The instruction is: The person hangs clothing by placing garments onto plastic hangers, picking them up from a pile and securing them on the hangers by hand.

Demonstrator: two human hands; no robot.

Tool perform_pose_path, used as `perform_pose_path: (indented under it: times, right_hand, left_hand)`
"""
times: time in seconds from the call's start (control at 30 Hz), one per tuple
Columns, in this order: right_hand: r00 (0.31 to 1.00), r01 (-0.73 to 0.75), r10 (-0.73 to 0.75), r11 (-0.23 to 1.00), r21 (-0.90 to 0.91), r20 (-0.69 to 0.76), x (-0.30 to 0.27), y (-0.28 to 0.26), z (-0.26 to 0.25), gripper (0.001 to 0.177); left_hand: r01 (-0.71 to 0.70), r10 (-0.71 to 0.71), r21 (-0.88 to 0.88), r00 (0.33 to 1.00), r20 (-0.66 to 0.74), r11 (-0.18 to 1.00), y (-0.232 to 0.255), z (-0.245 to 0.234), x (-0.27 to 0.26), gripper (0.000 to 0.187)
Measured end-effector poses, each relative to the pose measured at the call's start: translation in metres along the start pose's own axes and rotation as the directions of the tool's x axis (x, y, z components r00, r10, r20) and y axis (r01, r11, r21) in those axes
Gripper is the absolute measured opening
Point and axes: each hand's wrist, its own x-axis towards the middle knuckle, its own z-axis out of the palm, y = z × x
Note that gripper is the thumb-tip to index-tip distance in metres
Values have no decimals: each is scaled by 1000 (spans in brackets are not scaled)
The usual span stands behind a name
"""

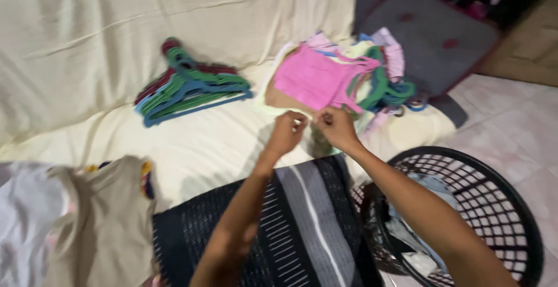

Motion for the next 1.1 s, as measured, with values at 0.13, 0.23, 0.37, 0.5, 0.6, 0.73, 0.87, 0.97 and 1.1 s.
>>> perform_pose_path:
  times: [0.13, 0.23, 0.37, 0.5, 0.6, 0.73, 0.87, 0.97, 1.1]
  right_hand:
    - [945, -167, 134, 982, -87, -299, -16, 20, -48, 8]
    - [905, -225, 180, 972, -74, -385, -26, 29, -77, 14]
    - [886, -242, 180, 966, -95, -428, -35, 35, -103, 15]
    - [875, -261, 199, 962, -83, -441, -37, 33, -116, 17]
    - [882, -278, 241, 960, -34, -405, -31, 24, -117, 20]
    - [919, -151, 122, 987, -50, -375, -14, 5, -109, 27]
    - [921, 73, -98, 994, -79, -377, -4, -24, -102, 27]
    - [939, -80, 86, 996, 33, -334, -9, -48, -101, 23]
    - [937, -47, 65, 997, 60, -345, -17, -80, -114, 17]
  left_hand:
    - [-80, 77, -61, 996, -50, 995, 17, 81, 14, 19]
    - [-86, 88, 28, 992, -92, 996, 15, 120, 23, 29]
    - [23, -17, 126, 998, -53, 992, 6, 139, 34, 28]
    - [19, -14, 105, 999, -51, 994, 5, 139, 39, 15]
    - [-9, 9, 3, 994, -113, 1000, 14, 132, 38, 5]
    - [97, -127, -211, 983, -131, 973, 45, 130, 28, 7]
    - [115, -162, -377, 982, -95, 919, 84, 135, 12, 11]
    - [-75, 66, -29, 967, -244, 997, 121, 122, 6, 18]
    - [-101, 70, -177, 983, -171, 979, 171, 91, 3, 27]
